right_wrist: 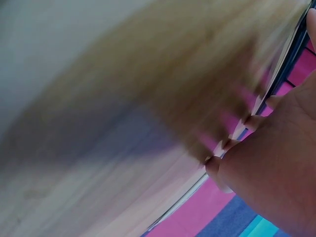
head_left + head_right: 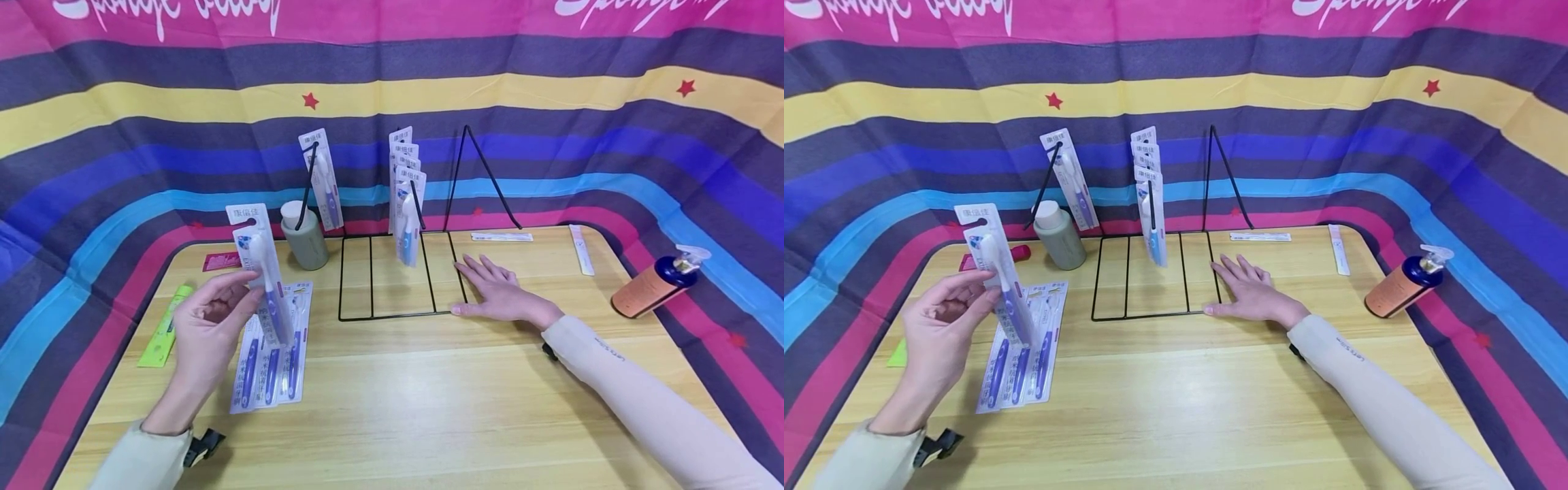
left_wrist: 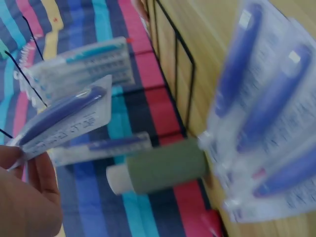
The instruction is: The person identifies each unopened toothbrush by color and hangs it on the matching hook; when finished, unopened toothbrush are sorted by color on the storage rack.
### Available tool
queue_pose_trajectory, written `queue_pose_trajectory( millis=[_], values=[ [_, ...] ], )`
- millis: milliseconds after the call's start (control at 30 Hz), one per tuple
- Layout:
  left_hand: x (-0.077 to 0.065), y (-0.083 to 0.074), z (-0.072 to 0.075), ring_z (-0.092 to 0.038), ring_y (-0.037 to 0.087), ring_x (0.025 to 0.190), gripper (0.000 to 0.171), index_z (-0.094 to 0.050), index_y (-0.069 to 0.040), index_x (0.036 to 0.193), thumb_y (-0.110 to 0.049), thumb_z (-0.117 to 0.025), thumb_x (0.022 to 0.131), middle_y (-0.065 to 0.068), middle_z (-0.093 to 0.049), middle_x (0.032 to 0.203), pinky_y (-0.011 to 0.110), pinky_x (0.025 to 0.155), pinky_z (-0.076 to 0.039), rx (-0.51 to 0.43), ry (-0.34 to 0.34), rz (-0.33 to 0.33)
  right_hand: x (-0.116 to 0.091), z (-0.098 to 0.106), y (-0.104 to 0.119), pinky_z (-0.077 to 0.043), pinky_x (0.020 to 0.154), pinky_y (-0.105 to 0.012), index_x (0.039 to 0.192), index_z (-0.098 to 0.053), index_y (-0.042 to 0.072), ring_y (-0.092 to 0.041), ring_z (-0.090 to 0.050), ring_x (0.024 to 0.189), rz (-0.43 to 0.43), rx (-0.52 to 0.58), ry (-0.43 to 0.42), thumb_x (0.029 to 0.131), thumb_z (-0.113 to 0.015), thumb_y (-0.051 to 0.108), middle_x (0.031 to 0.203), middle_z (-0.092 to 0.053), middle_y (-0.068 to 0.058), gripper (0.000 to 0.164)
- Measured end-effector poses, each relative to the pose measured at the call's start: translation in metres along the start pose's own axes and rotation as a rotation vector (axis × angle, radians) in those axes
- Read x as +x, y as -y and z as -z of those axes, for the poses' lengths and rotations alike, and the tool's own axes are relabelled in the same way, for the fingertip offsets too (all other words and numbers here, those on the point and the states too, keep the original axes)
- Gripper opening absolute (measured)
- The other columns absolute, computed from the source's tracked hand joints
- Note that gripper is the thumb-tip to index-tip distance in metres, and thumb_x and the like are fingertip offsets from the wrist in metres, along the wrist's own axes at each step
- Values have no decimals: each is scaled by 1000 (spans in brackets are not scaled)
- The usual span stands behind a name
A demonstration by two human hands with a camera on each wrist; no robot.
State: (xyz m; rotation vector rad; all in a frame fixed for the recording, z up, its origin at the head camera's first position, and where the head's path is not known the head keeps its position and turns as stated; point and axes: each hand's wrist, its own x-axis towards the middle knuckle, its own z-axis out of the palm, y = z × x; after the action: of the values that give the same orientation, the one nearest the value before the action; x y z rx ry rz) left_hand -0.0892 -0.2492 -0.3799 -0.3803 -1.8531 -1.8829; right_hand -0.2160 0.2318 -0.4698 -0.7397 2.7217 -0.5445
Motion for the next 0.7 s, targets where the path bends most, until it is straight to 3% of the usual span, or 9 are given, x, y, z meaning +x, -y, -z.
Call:
queue_pose_trajectory(
  millis=[133,400,700],
  values=[
    [-3,-4,-11,-68,15,81,29,-71,17,122,23,-67,94,12,-79,113,18,74,-57,-70,50,-68,0,0,0,-4,123,-75,177,-15,16,-41,6,166,2,-3,-1,100,-65,72,183,-2,-9,108],
    [-5,6,-32,-73,19,100,29,-71,15,125,21,-66,97,13,-78,123,22,90,-58,-88,148,-149,1,1,-2,-3,123,-75,177,-15,16,-41,7,166,2,-1,2,100,-65,72,183,-2,-9,108],
    [1,16,-44,-70,21,105,32,-70,14,128,21,-63,97,11,-76,126,24,94,-56,2,129,-125,2,1,-2,-4,122,-74,177,-16,16,-41,6,166,-2,1,-4,98,-65,74,183,-3,-9,109]
  ],
)
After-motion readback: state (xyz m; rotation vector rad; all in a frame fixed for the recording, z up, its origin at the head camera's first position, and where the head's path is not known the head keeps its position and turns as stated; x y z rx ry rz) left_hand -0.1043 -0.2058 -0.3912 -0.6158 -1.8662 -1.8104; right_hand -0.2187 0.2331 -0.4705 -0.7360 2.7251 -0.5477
